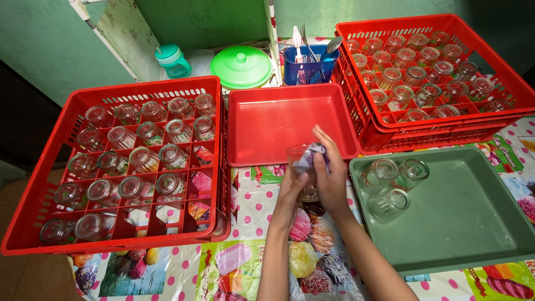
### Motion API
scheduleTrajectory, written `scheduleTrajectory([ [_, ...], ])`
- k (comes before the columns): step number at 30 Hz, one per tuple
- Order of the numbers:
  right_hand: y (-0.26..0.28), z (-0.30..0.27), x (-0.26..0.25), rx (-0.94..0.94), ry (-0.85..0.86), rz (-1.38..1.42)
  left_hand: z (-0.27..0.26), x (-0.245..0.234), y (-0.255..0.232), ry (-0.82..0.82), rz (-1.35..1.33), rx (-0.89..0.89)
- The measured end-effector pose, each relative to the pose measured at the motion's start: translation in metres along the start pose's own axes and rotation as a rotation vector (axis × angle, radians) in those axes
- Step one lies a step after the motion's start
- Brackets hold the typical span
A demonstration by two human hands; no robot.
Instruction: The person wipes several glasses with a cloth, picking them up and then placing them on a tray.
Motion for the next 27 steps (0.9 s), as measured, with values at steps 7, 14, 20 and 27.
scheduleTrajectory([
  [7,-0.021,-0.053,0.026,0.11,0.08,-0.179,0.007,0.0,-0.029,-0.149,0.039,0.164],
  [14,-0.02,-0.052,0.028,-0.014,0.113,-0.302,0.004,-0.006,-0.03,-0.225,0.093,0.206],
  [20,-0.011,-0.01,0.016,0.063,0.104,-0.075,-0.005,0.006,-0.021,-0.174,0.049,0.152],
  [27,-0.035,-0.047,0.022,0.175,0.071,-0.012,0.004,-0.001,-0.029,-0.203,0.135,0.19],
])
Point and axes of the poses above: each hand's wrist, its own z-axis towards the middle knuckle, its own x-axis out of the palm, y = z × x, the point moved 9 cm from there along z, towards the middle knuckle, and after that the axes turned 15 degrees about x, right-handed, at the moved point
